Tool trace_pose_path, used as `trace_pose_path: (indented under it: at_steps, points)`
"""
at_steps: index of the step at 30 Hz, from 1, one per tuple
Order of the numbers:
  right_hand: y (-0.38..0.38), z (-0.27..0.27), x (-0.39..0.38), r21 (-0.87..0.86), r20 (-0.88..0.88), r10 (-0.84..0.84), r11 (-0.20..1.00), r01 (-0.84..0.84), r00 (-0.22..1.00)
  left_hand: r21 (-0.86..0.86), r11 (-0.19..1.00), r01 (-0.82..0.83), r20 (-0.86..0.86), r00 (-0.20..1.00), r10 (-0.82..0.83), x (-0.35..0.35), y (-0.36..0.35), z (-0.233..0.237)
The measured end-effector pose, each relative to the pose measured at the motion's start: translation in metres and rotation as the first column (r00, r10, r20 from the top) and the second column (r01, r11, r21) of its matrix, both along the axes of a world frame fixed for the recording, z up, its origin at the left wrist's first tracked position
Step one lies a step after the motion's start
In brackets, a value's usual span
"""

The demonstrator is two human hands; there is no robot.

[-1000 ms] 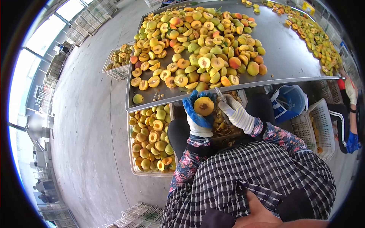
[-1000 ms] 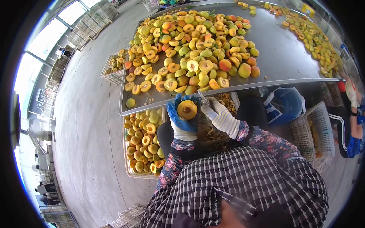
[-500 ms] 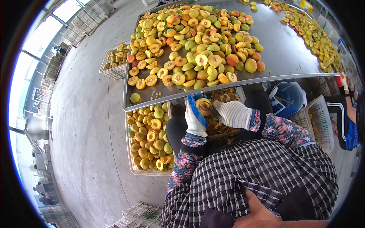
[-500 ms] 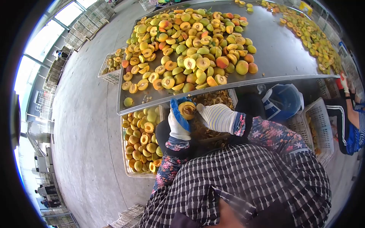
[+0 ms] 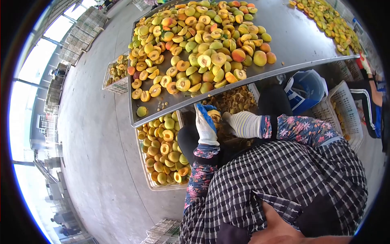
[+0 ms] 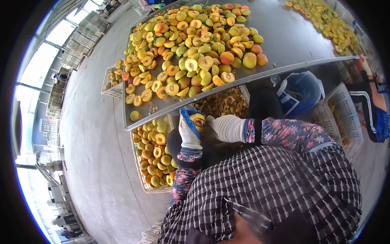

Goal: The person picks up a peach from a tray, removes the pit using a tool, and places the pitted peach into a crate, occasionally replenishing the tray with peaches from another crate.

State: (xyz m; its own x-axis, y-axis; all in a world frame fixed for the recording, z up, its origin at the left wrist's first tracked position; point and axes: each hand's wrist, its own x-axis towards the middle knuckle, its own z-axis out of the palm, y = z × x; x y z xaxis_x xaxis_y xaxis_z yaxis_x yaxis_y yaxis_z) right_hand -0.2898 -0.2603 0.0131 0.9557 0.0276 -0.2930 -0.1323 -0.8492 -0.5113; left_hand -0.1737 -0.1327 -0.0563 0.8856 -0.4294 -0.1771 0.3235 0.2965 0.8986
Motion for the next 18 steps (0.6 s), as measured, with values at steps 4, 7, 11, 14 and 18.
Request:
trace_pose_path:
  at_steps: [4, 7, 11, 14, 18]
  points:
    - [-0.004, -0.02, -0.005, 0.052, 0.085, 0.054, 0.997, -0.059, 0.995, 0.185, 0.962, 0.199, -0.051, 0.98, -0.193, 0.009, 0.008, 0.006]
    - [0.0, -0.027, -0.003, 0.284, 0.021, -0.094, 0.955, 0.084, 0.995, -0.051, 0.968, 0.247, -0.162, 0.954, -0.252, 0.012, 0.012, 0.005]
    - [-0.004, -0.051, 0.008, -0.031, 0.138, 0.145, 0.989, -0.142, 0.98, 0.043, 0.996, 0.076, 0.368, 0.926, -0.086, -0.01, 0.006, 0.024]
    - [-0.003, -0.026, 0.004, 0.062, 0.066, 0.054, 0.996, -0.058, 0.996, 0.012, 0.995, -0.099, 0.437, 0.895, 0.084, -0.019, -0.009, 0.01]
    - [0.005, 0.006, -0.002, 0.188, -0.051, -0.043, 0.981, 0.052, 0.998, 0.008, 0.999, -0.039, 0.138, 0.99, 0.037, -0.017, -0.003, 0.014]
